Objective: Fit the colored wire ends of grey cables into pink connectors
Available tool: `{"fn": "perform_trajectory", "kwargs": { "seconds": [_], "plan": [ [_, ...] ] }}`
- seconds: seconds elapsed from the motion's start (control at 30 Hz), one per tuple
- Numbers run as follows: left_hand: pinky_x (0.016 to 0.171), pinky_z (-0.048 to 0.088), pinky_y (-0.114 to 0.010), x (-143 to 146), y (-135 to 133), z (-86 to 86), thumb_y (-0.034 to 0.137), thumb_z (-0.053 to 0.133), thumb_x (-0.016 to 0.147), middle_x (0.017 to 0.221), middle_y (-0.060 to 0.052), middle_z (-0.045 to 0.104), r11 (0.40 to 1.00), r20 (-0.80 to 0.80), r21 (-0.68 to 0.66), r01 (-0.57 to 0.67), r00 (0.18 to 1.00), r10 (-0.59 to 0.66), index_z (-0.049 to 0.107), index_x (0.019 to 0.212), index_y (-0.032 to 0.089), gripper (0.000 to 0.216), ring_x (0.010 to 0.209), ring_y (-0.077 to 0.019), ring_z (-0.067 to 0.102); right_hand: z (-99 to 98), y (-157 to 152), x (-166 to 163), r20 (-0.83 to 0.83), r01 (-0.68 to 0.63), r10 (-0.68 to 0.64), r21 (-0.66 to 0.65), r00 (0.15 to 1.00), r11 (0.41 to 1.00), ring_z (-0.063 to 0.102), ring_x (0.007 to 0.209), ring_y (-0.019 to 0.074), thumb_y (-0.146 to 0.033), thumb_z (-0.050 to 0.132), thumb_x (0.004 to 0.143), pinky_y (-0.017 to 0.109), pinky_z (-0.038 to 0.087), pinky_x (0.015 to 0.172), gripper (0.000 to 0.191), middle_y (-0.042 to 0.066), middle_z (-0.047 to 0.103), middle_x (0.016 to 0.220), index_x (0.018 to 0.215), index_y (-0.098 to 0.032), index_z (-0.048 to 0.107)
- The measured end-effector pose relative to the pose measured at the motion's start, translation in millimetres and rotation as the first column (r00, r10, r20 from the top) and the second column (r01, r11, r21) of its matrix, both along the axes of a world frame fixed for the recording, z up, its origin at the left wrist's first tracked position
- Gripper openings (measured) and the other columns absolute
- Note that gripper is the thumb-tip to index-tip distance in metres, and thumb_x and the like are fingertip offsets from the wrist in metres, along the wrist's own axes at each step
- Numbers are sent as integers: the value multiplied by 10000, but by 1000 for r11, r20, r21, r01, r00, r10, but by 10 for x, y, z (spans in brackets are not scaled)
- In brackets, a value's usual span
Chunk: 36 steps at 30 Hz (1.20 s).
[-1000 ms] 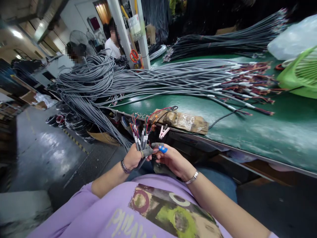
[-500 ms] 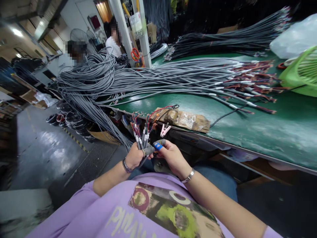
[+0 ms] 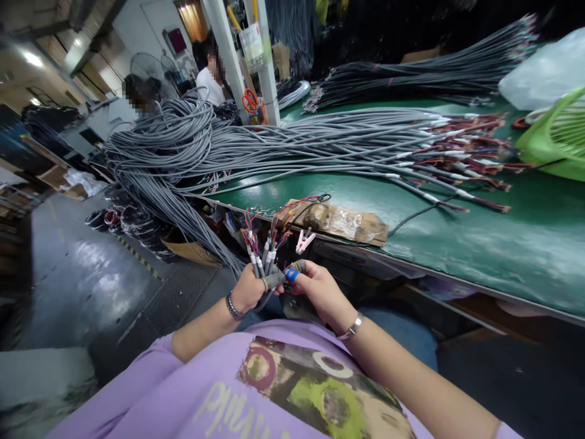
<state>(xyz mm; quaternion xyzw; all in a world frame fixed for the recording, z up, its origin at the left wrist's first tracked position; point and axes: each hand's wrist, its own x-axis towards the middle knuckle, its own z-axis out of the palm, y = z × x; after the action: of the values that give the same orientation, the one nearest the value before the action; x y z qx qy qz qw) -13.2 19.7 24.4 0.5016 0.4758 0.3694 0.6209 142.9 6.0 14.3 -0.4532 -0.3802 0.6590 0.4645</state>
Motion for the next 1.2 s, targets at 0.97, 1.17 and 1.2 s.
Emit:
{"fn": "perform_trajectory", "kwargs": {
  "seconds": [0.97,1.17,1.2],
  "plan": [
    [514,459,-239,111,24,-12,466,764,616,509,-24,594,987,14,1,-159,987,159,594,568,122,386,464,-100,527,-70,76,-19,-46,188,-190,-43,981,981,425,526,95,-431,765,629,245,421,531,303,-29,530,592,674,-193,583],
    [494,451,-231,64,17,12,428,771,613,509,-18,592,987,60,-25,-158,985,160,596,569,118,359,459,-97,531,-139,177,188,-142,335,-354,-143,924,931,389,480,87,-341,697,659,248,458,513,238,-44,458,586,647,-220,492],
    [489,447,-228,51,25,22,420,776,608,505,-14,588,989,75,-31,-147,986,149,595,571,119,353,456,-95,528,-159,190,223,-159,319,-341,-150,926,936,407,483,93,-367,693,674,260,470,523,235,-35,479,600,664,-221,509]
  ]
}}
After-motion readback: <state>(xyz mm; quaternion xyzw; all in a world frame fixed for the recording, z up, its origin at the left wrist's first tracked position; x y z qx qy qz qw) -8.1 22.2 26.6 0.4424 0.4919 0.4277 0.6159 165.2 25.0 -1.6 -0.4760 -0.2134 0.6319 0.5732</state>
